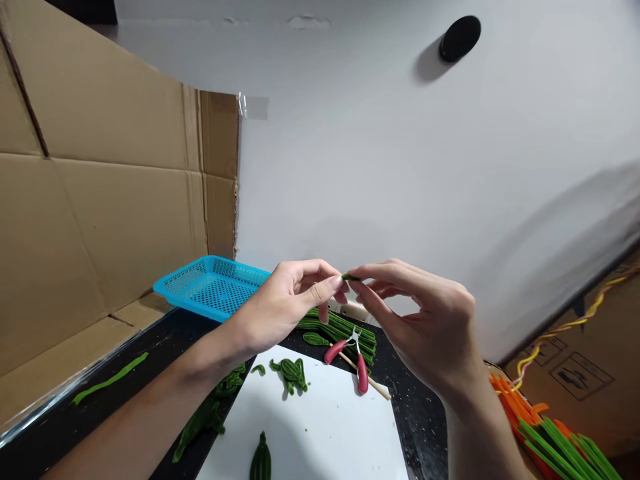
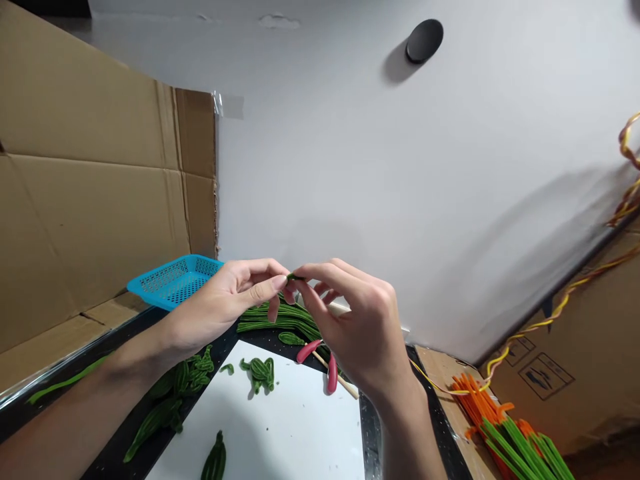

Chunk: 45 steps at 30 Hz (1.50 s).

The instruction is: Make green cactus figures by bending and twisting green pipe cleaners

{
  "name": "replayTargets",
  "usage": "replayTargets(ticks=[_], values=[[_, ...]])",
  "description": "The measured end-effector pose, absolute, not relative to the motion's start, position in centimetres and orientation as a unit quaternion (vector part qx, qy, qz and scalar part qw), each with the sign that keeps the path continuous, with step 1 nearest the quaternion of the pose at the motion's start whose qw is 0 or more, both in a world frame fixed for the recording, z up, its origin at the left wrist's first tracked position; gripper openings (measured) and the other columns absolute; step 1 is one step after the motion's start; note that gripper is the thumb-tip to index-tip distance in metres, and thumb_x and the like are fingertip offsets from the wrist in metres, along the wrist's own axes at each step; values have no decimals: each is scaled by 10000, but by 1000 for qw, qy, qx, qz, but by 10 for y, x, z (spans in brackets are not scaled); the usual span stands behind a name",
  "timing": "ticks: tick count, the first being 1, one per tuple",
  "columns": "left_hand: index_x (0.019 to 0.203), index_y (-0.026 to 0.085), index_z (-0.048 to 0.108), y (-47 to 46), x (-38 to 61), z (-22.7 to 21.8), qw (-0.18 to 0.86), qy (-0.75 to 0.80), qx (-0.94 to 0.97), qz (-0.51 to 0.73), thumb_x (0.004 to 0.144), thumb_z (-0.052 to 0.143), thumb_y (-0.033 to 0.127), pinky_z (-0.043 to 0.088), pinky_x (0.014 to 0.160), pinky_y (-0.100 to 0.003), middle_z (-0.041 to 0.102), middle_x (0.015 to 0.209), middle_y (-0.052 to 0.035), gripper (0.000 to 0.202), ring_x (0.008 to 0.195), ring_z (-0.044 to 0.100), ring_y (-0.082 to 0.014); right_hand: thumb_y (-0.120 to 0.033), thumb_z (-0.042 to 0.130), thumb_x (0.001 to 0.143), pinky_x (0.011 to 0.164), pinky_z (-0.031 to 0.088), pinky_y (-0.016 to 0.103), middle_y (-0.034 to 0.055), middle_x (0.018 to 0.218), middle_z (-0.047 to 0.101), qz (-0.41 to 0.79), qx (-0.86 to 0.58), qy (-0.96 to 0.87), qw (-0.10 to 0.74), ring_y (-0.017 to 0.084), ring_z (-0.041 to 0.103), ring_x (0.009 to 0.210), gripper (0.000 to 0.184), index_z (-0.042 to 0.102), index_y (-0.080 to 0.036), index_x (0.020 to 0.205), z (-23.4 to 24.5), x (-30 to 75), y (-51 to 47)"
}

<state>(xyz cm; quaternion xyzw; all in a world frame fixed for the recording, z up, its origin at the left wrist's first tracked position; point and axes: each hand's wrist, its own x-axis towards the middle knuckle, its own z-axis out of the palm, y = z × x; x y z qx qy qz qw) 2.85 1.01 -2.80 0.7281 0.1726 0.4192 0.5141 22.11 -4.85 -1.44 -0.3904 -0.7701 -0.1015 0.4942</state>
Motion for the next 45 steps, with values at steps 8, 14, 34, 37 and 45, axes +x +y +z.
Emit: replayTargets(ticks=[8,14,34,37,45], values=[[999,181,732,13,27,-32,398,235,786,410,1031,649,353,465,729,-278,718,914,1,194,755,600,-122,-146,727,957,569,549,196,-46,753,738,-80,-432,-792,423,90,680,653,115,780,-239,915,-15,225,-45],[942,154,721,13,24,-29,403,231,806,367,1022,605,221,477,698,-279,687,843,-8,156,773,608,-135,-227,722,968,548,560,233,-35,770,775,-64,-436,-797,413,118,715,649,100,810,-273,951,-18,229,-43],[876,196,744,36,-1,-33,216,273,904,247,940,646,218,427,672,-312,731,831,-28,119,739,627,-169,-417,729,975,497,518,327,-5,727,770,-29,-471,-822,319,188,711,584,157,814,-292,931,-27,239,-32],[777,183,738,54,-13,-41,121,374,913,113,840,636,145,367,635,-333,710,755,-46,126,652,569,-173,-409,703,983,475,478,298,8,687,760,-6,-489,-827,276,166,682,544,194,814,-268,908,-28,241,-25],[747,207,798,93,3,-92,276,344,883,-157,639,726,95,404,562,-265,753,720,-2,172,671,625,-176,-248,638,973,641,509,305,50,809,794,5,-583,-791,186,192,736,706,159,790,-201,963,-77,256,33]])
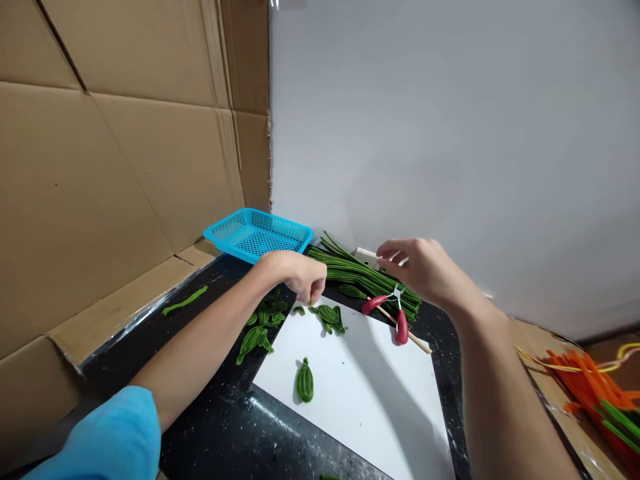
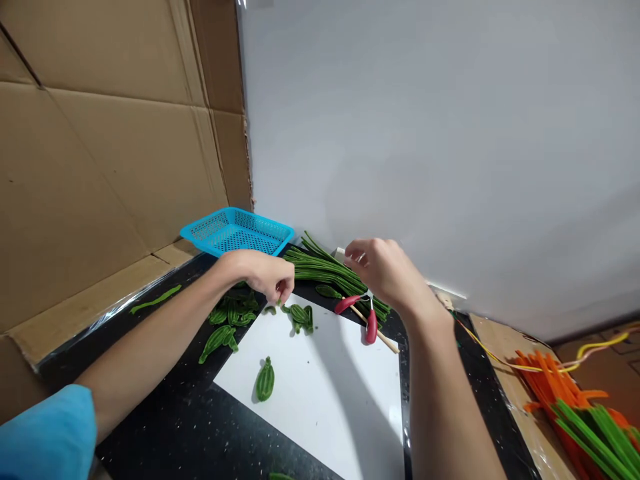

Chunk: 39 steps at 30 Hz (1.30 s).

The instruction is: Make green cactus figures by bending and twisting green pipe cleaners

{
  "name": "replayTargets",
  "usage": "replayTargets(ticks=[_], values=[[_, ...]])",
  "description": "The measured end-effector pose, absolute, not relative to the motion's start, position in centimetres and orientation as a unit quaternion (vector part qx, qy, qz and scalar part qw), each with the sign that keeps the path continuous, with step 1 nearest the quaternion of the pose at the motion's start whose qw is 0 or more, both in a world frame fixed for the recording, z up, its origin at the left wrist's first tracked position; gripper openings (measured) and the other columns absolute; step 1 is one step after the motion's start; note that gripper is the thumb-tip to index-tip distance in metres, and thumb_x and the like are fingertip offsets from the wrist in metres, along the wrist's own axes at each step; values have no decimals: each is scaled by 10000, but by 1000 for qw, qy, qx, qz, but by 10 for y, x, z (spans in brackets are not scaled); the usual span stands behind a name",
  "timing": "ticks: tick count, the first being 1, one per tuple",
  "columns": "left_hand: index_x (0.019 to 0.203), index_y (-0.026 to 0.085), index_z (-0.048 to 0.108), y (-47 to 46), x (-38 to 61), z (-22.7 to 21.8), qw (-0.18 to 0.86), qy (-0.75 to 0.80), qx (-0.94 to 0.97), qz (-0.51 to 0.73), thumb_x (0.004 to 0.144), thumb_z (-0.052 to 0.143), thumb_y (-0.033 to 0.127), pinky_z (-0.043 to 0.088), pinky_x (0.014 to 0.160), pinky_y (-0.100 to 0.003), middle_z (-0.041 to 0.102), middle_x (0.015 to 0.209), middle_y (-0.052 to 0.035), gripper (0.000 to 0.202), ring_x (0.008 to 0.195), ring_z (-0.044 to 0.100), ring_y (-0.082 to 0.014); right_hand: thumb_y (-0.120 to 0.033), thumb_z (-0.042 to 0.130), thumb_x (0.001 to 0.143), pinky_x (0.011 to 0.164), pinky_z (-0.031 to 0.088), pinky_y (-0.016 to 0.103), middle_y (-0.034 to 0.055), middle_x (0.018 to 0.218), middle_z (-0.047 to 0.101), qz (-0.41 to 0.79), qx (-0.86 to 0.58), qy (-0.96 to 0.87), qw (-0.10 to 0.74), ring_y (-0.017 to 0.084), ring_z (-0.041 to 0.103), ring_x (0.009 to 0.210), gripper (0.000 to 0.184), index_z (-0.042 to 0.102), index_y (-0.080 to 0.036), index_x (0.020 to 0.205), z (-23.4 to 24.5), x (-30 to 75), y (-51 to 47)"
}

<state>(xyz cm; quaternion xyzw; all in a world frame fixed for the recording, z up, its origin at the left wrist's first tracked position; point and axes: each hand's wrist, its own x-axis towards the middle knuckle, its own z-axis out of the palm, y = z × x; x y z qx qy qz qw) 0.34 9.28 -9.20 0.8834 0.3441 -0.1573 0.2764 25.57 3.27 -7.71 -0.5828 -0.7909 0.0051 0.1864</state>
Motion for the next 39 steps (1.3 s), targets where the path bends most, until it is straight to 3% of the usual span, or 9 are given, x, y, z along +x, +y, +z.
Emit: replayTargets(ticks=[4,10,13,16,18,23,28,33,39], values=[[647,210,764,97,10,-108,288,356,868,-194,586,841,167,382,530,-270,730,668,-5,107,641,613,-184,-158,664,935,684,504,295,65,893,803,16,-586,-798,139,221,752,833,146,790,-195,998,-116,266,59],[751,199,770,103,4,-105,282,360,867,-197,673,827,239,427,605,-291,787,802,-35,105,741,670,-212,-141,689,934,762,479,334,127,1160,746,-17,-590,-799,112,288,696,1048,162,772,-201,1058,-146,258,71],[1038,176,766,104,1,-99,257,382,873,-163,833,721,339,428,631,-302,794,855,-67,265,791,681,-231,-146,691,939,754,462,330,129,1223,717,-27,-593,-797,109,302,663,1119,150,753,-209,1060,-153,252,71],[1417,153,572,103,0,-94,216,412,880,-93,958,590,403,445,689,-306,784,1061,-109,523,863,677,-235,-144,691,933,713,440,324,123,1203,709,-33,-600,-792,109,283,674,1040,183,726,-212,1100,-156,252,72],[1485,138,493,103,1,-94,192,418,886,-53,990,546,400,457,747,-314,739,1215,-149,562,920,667,-239,-139,688,928,691,425,318,118,1180,704,-36,-604,-788,111,270,677,989,205,709,-211,1118,-157,254,72],[1421,124,567,106,3,-100,166,401,900,-36,1006,524,391,468,877,-358,627,1394,-203,495,1113,632,-301,-130,677,923,678,408,318,110,1139,698,-33,-602,-789,116,262,667,972,115,717,-206,1000,-158,257,72],[1407,152,579,107,6,-104,166,386,907,-39,975,563,354,462,890,-348,619,1396,-182,477,1154,615,-300,-108,672,906,705,420,319,103,1103,716,-22,-595,-792,136,257,660,977,110,728,-203,906,-156,257,72],[929,169,666,105,7,-98,200,365,909,-39,963,566,328,411,669,-316,728,959,-101,191,789,618,-221,-156,670,907,646,400,306,72,962,760,-1,-609,-773,179,224,673,821,111,765,-212,919,-146,262,72],[730,204,519,91,1,-74,235,349,906,48,1031,464,402,344,589,-319,613,690,-29,365,599,518,-159,-215,662,896,666,453,293,49,825,773,23,-604,-748,273,194,679,733,121,779,-203,869,-124,268,64]])
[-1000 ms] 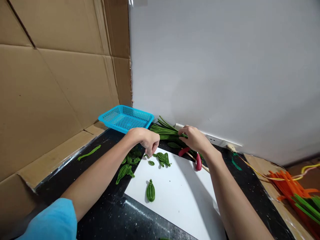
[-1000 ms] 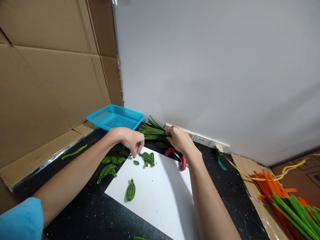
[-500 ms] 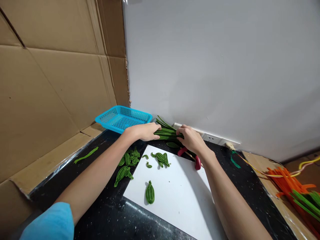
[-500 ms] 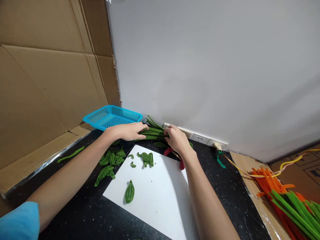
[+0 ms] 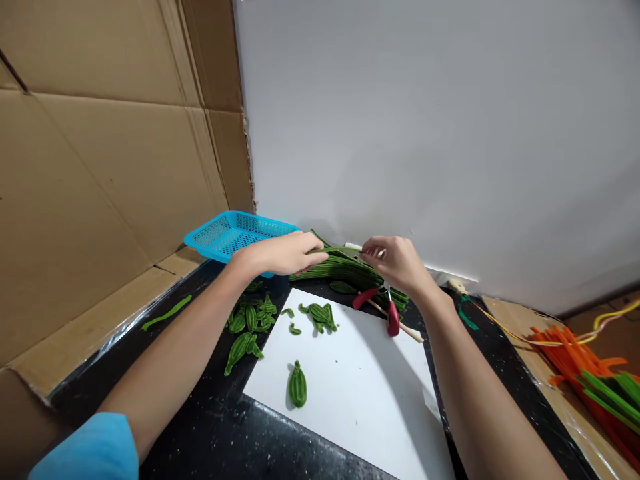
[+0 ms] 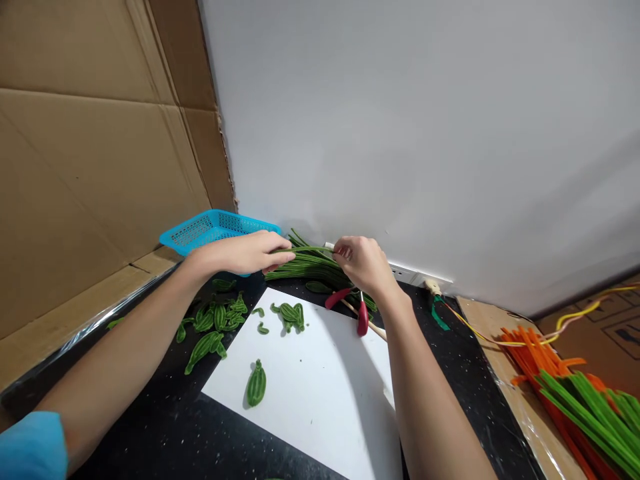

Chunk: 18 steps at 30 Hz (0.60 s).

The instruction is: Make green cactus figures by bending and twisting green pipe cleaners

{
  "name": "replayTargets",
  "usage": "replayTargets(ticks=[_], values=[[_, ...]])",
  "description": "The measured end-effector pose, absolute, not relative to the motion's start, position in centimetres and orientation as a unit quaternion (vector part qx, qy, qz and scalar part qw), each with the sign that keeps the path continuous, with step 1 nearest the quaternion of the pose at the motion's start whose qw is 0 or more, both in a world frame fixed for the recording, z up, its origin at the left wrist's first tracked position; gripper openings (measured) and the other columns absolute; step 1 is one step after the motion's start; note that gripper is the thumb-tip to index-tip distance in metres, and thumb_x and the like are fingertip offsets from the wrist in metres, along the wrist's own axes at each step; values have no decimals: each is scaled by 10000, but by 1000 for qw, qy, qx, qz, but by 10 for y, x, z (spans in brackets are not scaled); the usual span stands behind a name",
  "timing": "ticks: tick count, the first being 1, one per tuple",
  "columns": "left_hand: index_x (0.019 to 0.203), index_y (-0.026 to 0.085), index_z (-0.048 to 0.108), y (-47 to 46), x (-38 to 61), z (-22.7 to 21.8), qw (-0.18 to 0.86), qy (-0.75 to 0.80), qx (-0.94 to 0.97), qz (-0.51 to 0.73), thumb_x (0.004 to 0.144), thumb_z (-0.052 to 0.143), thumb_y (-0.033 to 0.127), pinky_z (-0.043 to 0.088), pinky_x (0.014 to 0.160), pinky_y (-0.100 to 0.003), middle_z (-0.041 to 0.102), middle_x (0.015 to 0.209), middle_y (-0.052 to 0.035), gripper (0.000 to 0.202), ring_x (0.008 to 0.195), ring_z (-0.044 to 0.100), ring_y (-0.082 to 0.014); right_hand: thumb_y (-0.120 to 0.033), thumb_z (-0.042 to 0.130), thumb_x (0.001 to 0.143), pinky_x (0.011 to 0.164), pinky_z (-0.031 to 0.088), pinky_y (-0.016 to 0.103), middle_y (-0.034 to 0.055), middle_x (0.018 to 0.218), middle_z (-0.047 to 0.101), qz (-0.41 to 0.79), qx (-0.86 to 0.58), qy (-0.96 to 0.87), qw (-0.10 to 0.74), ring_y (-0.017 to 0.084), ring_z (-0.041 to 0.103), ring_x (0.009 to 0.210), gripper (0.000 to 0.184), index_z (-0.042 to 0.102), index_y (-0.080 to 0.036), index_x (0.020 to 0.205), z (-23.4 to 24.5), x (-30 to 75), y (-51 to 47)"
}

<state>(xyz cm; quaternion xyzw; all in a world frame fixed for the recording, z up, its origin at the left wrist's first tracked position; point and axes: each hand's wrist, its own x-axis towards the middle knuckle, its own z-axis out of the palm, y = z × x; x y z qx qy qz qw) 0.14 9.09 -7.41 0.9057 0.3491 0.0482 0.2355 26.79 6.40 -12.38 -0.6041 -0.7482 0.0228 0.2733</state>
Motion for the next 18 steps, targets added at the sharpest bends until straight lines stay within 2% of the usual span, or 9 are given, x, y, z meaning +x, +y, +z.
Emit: replayTargets(ticks=[3,5,10,14,18], values=[[706,209,486,81,-3,-60,240,348,899,117,1052,455,449,334,590,-327,580,649,-20,422,571,485,-150,-237,658,895,694,482,296,45,811,767,23,-583,-742,331,185,678,726,129,776,-192,872,-114,264,59],[699,210,477,76,-5,-52,233,344,897,151,1062,447,417,340,598,-321,573,633,-12,419,579,494,-149,-249,662,894,699,497,296,44,795,756,20,-566,-738,367,179,675,720,130,773,-183,875,-109,260,55],[766,193,600,69,-7,-42,208,320,891,246,1056,469,308,363,615,-303,607,669,-6,339,612,516,-139,-294,698,898,654,491,295,42,765,727,11,-535,-730,425,164,632,692,139,767,-176,869,-95,253,48],[721,183,593,70,-8,-42,175,328,883,285,1043,511,307,340,597,-306,574,655,1,354,589,458,-127,-328,722,929,563,432,288,28,682,683,56,-515,-730,445,141,574,608,185,765,-172,839,-85,253,40],[721,182,597,72,-7,-45,161,328,885,288,1065,504,343,358,592,-296,589,656,7,391,589,477,-123,-341,788,909,464,322,282,-5,574,605,93,-492,-718,483,102,462,496,203,762,-164,811,-74,254,30]])
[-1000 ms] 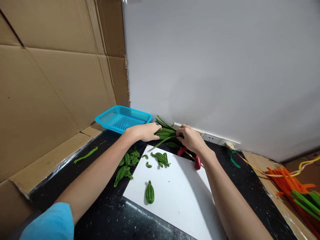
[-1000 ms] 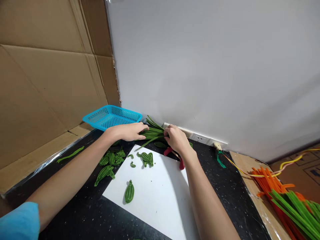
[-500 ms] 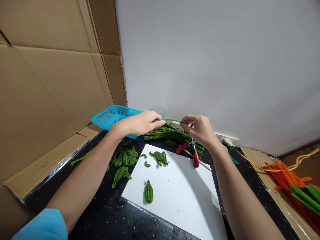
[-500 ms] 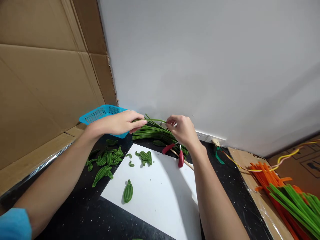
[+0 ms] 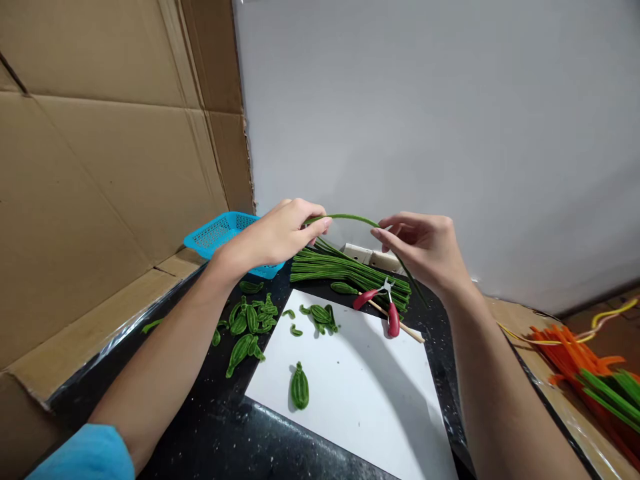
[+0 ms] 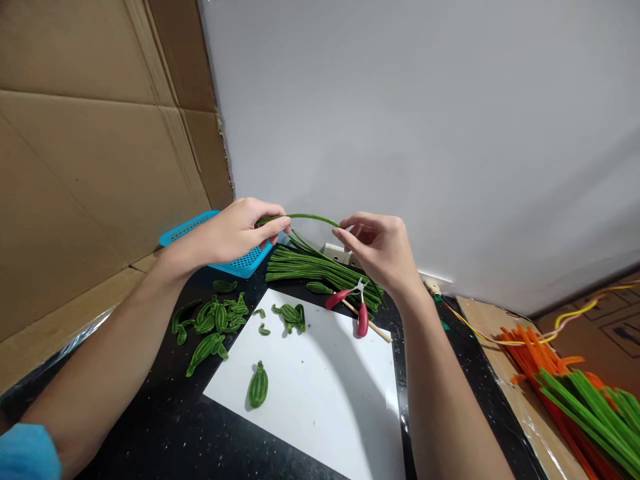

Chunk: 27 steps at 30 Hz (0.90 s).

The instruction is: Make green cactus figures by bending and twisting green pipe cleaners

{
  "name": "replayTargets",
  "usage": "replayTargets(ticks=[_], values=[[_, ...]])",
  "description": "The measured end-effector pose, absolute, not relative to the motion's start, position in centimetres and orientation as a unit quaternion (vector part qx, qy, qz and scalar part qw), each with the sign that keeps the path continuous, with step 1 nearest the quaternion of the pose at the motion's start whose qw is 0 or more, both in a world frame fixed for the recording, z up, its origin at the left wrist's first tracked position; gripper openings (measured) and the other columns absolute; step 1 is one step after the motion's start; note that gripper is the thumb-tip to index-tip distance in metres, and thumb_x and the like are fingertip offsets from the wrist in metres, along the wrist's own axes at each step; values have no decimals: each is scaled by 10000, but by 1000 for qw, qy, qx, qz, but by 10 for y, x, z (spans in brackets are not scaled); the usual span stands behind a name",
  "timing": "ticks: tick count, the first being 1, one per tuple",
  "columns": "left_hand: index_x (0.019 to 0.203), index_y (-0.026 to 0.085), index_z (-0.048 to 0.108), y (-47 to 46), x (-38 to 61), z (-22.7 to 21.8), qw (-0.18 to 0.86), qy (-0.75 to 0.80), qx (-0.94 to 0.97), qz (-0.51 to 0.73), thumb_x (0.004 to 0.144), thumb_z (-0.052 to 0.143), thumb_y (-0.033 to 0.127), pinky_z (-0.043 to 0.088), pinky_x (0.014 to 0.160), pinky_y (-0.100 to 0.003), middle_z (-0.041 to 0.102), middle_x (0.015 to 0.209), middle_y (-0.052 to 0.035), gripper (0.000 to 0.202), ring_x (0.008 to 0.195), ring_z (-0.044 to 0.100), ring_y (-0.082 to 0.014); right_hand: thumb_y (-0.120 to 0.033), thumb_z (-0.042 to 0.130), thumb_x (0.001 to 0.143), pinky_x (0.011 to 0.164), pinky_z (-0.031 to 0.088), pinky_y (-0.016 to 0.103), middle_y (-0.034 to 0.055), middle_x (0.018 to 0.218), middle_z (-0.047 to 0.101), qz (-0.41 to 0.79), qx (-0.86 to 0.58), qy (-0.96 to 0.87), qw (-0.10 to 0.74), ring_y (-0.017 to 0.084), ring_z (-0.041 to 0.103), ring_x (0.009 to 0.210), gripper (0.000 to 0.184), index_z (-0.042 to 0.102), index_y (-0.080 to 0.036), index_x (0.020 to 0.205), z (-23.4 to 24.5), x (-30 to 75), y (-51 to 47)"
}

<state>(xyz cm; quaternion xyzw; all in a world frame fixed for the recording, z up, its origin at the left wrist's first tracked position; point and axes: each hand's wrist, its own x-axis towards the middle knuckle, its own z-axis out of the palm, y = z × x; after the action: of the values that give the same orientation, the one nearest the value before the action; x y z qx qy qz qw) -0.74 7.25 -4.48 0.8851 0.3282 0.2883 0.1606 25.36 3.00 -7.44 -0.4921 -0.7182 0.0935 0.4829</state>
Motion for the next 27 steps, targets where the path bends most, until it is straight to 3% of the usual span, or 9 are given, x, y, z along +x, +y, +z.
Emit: replayTargets(ticks=[5,9,13,16,21,24,27], values=[[830,164,712,70,-5,-42,164,273,863,393,1076,534,367,430,633,-277,656,708,-17,366,650,579,-128,-315,834,883,454,340,294,11,601,670,78,-453,-711,532,106,498,491,155,786,-182,818,-62,252,19],[831,155,725,64,-3,-37,204,236,843,439,1077,553,376,466,620,-256,655,711,-27,372,647,602,-122,-349,832,895,498,357,310,33,690,706,30,-445,-739,505,117,500,564,204,797,-194,767,-53,249,11],[825,144,743,56,0,-33,254,206,831,450,1076,567,342,485,604,-249,652,707,-29,365,627,603,-116,-341,823,908,483,270,314,-11,592,558,13,-441,-762,474,97,368,538,293,741,-190,671,-43,245,1],[871,136,773,48,2,-29,325,170,811,455,1080,567,323,504,620,-252,713,800,-53,348,660,637,-119,-330,806,924,440,235,294,-44,522,441,72,-438,-758,478,78,339,483,325,703,-186,652,-35,242,-8],[905,141,819,39,2,-26,401,118,805,420,1061,615,298,564,838,-280,761,1105,-109,301,945,720,-169,-326,860,886,372,387,251,-33,524,561,194,-385,-720,544,89,484,418,314,682,-193,664,-26,239,-21],[968,151,839,36,2,-26,429,109,821,359,1055,635,291,555,972,-305,767,1181,-113,263,1075,722,-194,-322,873,876,353,452,243,-31,539,605,239,-354,-695,579,99,524,403,243,732,-200,721,-24,239,-26],[1111,174,832,32,5,-28,455,114,829,305,1065,622,325,550,994,-329,783,1183,-101,263,1118,719,-214,-324,855,901,332,466,234,-30,537,635,282,-332,-670,601,99,536,381,169,782,-207,804,-23,239,-30]])
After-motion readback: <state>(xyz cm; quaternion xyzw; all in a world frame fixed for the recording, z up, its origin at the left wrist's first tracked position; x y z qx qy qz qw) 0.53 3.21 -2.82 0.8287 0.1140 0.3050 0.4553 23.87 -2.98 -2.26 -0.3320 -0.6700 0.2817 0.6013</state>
